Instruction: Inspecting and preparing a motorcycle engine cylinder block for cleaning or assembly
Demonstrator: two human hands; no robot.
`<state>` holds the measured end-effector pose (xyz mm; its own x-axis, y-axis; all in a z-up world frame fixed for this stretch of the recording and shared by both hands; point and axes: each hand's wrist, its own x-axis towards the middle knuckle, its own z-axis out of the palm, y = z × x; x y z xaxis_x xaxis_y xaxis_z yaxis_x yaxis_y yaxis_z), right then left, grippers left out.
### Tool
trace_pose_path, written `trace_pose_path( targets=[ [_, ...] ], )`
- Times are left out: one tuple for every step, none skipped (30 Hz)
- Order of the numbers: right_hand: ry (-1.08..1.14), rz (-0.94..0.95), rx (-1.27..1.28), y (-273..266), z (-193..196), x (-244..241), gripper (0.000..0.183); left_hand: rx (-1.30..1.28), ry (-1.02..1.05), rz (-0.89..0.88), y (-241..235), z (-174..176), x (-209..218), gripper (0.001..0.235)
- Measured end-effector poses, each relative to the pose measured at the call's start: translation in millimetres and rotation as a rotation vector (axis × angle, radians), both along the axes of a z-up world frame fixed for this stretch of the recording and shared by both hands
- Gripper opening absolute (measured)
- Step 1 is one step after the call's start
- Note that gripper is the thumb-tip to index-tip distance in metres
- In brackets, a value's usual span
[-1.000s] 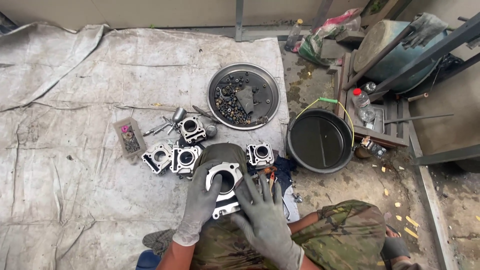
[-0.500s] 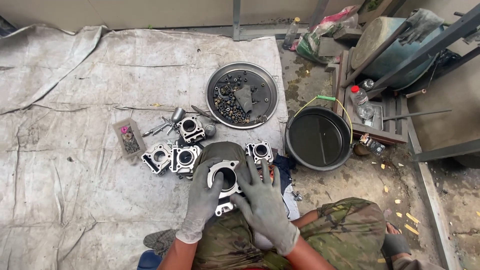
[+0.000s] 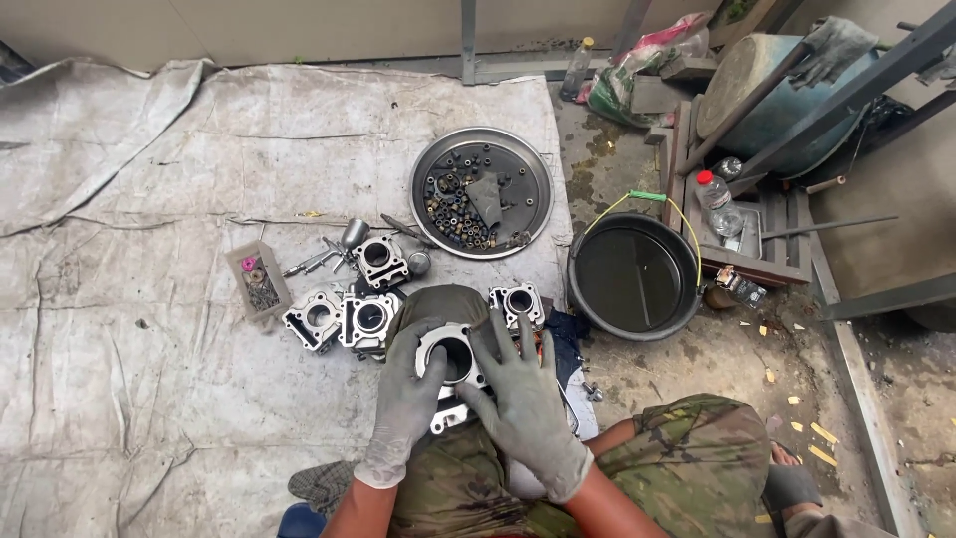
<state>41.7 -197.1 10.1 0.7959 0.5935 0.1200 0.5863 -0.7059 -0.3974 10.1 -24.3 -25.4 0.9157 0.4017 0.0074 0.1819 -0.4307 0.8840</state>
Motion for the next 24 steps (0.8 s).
trace_pose_path(
  targets=[
    [0.038, 0.023, -0.002, -3, 7, -6, 0.067, -0.05, 0.021, -0.008, 3, 2, 0, 0.039],
    [0.076, 0.045, -0.003, -6, 14, -11, 0.069, -0.099, 0.042, -0.017, 6, 4, 0, 0.037],
    [0.073, 0.051, -0.007, -9, 3, -14, 0.069, -0.103, 0.038, -0.011, 6, 5, 0, 0.037],
    [0.087, 0.039, 0.006, -13, -8, -17, 0.07, -0.128, 0.003, -0.015, 7, 5, 1, 0.037],
    [0.114, 0.025, 0.017, -17, -20, -24, 0.071, -0.156, -0.018, -0.021, 6, 4, -3, 0.036],
    [0.124, 0.028, 0.01, -18, -21, -23, 0.071, -0.162, -0.009, -0.016, 3, -1, -5, 0.036],
    [0.256, 0.005, 0.163, -16, -23, -19, 0.067, -0.124, -0.025, -0.009, 3, -4, -3, 0.036],
    [0.388, -0.019, 0.315, -15, -24, -15, 0.063, -0.085, -0.041, -0.002, 3, -6, -2, 0.037],
    [0.384, -0.018, 0.317, -11, -22, -10, 0.063, -0.083, -0.046, -0.002, 5, -6, -2, 0.037],
    [0.586, -0.154, 0.451, -7, -20, -5, 0.057, -0.114, 0.006, 0.008, 6, -6, -2, 0.038],
    [0.789, -0.292, 0.58, -5, -17, 0, 0.052, -0.149, 0.059, 0.018, 6, -6, -2, 0.04],
    [0.785, -0.291, 0.578, -3, -16, 6, 0.052, -0.151, 0.056, 0.017, 7, -6, -1, 0.04],
    [0.917, -0.4, 0.686, 0, -14, 11, 0.042, -0.153, 0.079, 0.027, 7, -7, -1, 0.042],
    [1.047, -0.513, 0.795, 3, -13, 16, 0.033, -0.155, 0.102, 0.036, 8, -8, -1, 0.044],
    [1.047, -0.509, 0.786, -2, -21, 20, 0.033, -0.161, 0.101, 0.043, 6, -8, -2, 0.044],
    [1.044, -0.54, 0.83, -7, -28, 25, 0.028, -0.143, 0.051, 0.033, 5, -8, -2, 0.042],
    [1.043, -0.568, 0.872, -11, -36, 29, 0.023, -0.126, 0.002, 0.027, 5, -9, -3, 0.04],
    [1.045, -0.563, 0.861, -13, -38, 25, 0.023, -0.132, 0.002, 0.037, 5, -7, -3, 0.04],
    [0.891, -0.504, 0.841, -17, -40, 19, 0.024, -0.139, 0.024, 0.038, 5, -6, -4, 0.042],
    [0.738, -0.443, 0.819, -21, -41, 13, 0.025, -0.146, 0.047, 0.039, 4, -5, -4, 0.044],
    [0.74, -0.445, 0.814, -18, -39, 6, 0.025, -0.15, 0.05, 0.041, 4, -4, -4, 0.044],
    [0.53, -0.258, 0.803, -16, -35, -1, 0.024, -0.153, 0.032, 0.038, 3, -3, -4, 0.042],
    [0.314, -0.076, 0.787, -13, -31, -7, 0.023, -0.153, 0.011, 0.029, 4, -1, -2, 0.04],
    [0.312, -0.079, 0.787, -17, -39, -2, 0.023, -0.154, 0.011, 0.025, 4, -2, -2, 0.04]
  ],
)
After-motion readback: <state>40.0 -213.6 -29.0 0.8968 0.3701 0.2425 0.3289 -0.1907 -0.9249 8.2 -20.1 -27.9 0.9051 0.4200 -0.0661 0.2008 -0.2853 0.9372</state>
